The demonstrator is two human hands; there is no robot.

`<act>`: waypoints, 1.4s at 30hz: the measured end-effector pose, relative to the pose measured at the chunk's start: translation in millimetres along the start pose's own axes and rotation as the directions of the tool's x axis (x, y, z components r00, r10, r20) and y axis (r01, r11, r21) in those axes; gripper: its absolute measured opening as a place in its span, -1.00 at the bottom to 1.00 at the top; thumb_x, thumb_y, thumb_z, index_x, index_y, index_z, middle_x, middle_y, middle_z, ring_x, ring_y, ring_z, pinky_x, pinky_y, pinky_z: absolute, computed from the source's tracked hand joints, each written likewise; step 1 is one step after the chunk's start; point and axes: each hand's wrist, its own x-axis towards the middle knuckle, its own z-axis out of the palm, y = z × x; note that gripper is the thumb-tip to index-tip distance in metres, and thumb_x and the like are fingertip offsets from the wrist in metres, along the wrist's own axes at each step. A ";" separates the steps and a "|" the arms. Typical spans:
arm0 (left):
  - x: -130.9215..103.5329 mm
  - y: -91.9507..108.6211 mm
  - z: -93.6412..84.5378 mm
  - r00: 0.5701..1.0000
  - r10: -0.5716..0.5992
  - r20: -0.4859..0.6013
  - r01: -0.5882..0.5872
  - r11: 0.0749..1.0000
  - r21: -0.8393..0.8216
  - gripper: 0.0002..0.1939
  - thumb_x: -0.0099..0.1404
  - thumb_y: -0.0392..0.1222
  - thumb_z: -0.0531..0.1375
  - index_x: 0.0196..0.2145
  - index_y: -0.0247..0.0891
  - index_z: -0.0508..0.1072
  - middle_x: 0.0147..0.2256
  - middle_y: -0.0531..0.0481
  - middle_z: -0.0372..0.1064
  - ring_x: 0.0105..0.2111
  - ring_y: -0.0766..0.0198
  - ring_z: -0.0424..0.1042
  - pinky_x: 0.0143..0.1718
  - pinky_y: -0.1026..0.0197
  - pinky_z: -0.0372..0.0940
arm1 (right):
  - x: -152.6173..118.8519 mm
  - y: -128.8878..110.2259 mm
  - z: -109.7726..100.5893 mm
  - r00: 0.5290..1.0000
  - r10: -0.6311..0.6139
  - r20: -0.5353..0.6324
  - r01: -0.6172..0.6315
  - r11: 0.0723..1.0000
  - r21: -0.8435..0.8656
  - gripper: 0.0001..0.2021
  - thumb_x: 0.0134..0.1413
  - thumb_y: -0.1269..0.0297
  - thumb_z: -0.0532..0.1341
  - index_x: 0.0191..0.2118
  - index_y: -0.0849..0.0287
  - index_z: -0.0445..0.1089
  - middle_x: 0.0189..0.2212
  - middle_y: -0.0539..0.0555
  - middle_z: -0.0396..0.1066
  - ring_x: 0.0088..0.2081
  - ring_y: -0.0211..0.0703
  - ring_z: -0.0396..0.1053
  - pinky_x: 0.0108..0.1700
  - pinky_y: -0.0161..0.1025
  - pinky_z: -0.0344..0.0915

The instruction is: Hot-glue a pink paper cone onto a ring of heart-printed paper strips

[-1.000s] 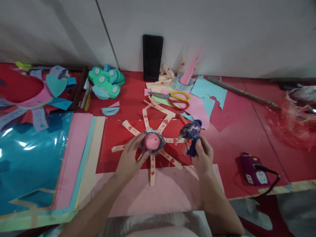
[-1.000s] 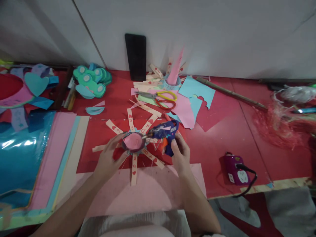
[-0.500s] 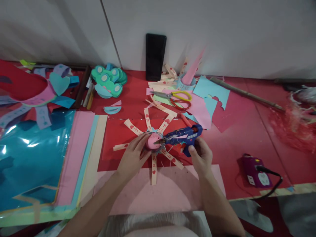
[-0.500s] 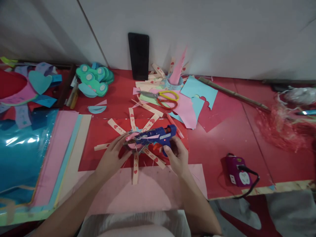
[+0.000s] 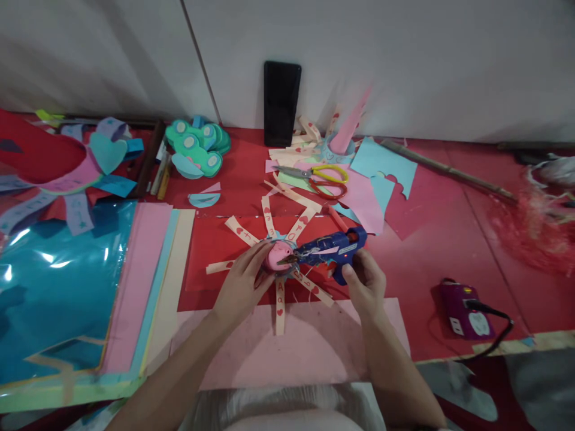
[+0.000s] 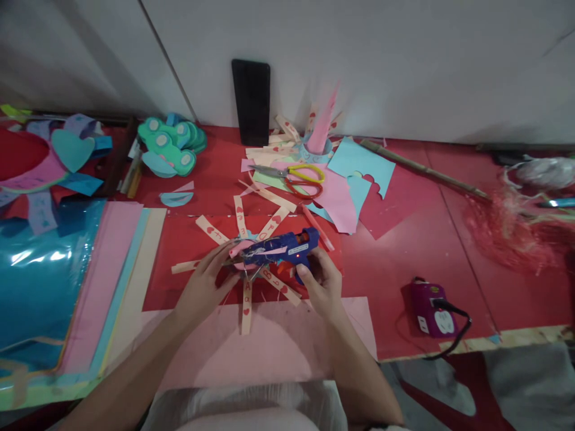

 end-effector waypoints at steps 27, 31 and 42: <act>-0.4 0.8 0.2 1.000 0.019 -0.008 -0.019 1.000 0.000 -0.56 0.28 -0.17 0.07 0.11 -0.14 0.16 0.09 -0.07 0.22 0.08 0.21 0.25 0.09 0.10 0.21 | -0.7 -3.9 1.1 0.998 -0.055 -0.027 0.055 0.998 -0.010 -0.82 0.02 0.22 0.20 -0.26 0.18 0.33 -0.51 -0.03 0.36 -0.56 -0.34 0.34 -0.52 -0.40 0.28; 0.0 0.2 0.7 1.000 0.024 -0.005 -0.024 1.000 0.012 -0.56 0.28 -0.19 0.06 0.12 -0.14 0.15 0.10 -0.07 0.21 0.09 0.19 0.23 0.10 0.08 0.20 | -1.2 -3.3 2.7 0.997 -0.062 -0.051 0.061 0.998 -0.012 -0.81 0.01 0.20 0.22 -0.26 0.18 0.32 -0.52 -0.03 0.36 -0.57 -0.33 0.35 -0.52 -0.39 0.30; -0.5 0.0 0.3 1.000 0.020 -0.002 -0.020 1.000 -0.008 -0.57 0.28 -0.17 0.07 0.11 -0.14 0.16 0.10 -0.08 0.21 0.09 0.19 0.23 0.11 0.06 0.19 | -2.6 -0.9 2.9 0.993 -0.067 -0.095 0.066 0.998 -0.010 -0.76 0.00 0.17 0.22 -0.23 0.17 0.31 -0.46 0.00 0.39 -0.56 -0.31 0.38 -0.50 -0.35 0.37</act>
